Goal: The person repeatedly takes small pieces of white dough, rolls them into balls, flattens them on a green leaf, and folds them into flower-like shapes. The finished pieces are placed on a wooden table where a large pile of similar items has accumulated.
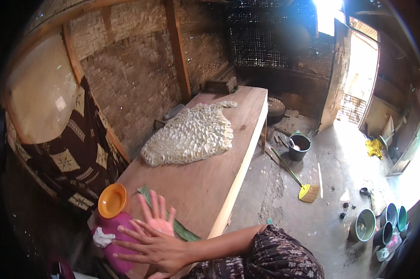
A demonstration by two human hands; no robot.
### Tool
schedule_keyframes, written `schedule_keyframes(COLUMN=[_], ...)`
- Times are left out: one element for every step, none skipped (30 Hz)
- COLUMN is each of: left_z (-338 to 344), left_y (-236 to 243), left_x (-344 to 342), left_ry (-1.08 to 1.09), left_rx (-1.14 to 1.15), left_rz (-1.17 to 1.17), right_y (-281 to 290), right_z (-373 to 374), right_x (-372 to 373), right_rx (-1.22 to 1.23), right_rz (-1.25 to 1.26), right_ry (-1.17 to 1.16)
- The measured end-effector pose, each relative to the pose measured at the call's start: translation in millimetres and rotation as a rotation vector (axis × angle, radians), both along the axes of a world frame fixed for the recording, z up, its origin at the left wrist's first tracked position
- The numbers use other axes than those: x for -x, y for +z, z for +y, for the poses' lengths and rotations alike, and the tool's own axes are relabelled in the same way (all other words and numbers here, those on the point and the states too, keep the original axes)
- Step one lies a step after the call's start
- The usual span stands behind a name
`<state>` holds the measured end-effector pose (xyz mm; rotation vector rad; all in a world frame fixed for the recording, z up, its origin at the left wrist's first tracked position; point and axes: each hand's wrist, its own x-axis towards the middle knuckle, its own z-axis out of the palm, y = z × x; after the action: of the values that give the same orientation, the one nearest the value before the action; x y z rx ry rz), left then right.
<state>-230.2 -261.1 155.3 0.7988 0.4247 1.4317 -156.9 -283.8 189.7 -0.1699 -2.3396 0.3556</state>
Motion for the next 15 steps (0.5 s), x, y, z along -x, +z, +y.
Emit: schedule_keyframes(left_z=[-3.1, -6.3, -9.6, -14.5, -21.9, -29.4, -40.0, -46.2, -54.6, -62.2, -66.9, -74.4, -80.2, -84.0, -89.2], left_y=[4.4, 8.5, 12.0, 14.3, 15.3, 14.0, 10.7, 5.1, -1.5, -9.6, -19.3, -29.3, -40.6, -51.7, -63.0], left_x=[2.4, 7.1, 13.3, 20.8, 29.4, 37.3, 44.1, 49.8, 55.9, 61.6, 66.1, 71.5, 75.0, 79.3, 82.0], left_ry=[0.083, 0.168, 0.253, 0.313, 0.345, 0.372, 0.381, 0.399, 0.398, 0.387, 0.367, 0.338, 0.305, 0.272, 0.225], left_rx=[-0.022, -0.048, -0.079, -0.107, -0.118, -0.124, -0.11, -0.096, -0.07, -0.04, -0.001, 0.038, 0.084, 0.122, 0.168], left_rz=[-0.117, -0.23, -0.34, -0.395, -0.403, -0.402, -0.388, -0.37, -0.339, -0.302, -0.257, -0.218, -0.17, -0.126, -0.076], right_y=[4.3, 7.5, 9.3, 9.5, 8.3, 5.7, 2.4, -1.5, -5.9, -10.5, -15.2, -20.0, -24.9, -29.2, -33.1], right_z=[-4.0, -2.6, 0.8, 5.2, 12.8, 17.4, 21.2, 21.9, 20.3, 17.6, 13.4, 8.9, 1.6, -4.5, -11.3], right_x=[0.4, 3.5, 6.8, 10.3, 12.3, 15.6, 19.1, 24.1, 26.8, 30.2, 33.1, 36.0, 38.3, 43.1, 48.5], right_rx=[-0.01, -0.025, -0.041, -0.076, 0.009, 0.043, 0.079, 0.116, 0.108, 0.098, 0.072, 0.029, -0.009, 0.046, 0.094], right_rz=[-0.022, 0.015, 0.055, 0.11, 0.111, 0.078, 0.071, 0.064, 0.015, 0.021, 0.019, 0.005, -0.056, 0.013, 0.073], right_ry=[-0.032, -0.064, -0.097, -0.14, -0.097, -0.113, -0.124, -0.13, -0.121, -0.083, -0.055, -0.041, -0.025, 0.086, 0.179])
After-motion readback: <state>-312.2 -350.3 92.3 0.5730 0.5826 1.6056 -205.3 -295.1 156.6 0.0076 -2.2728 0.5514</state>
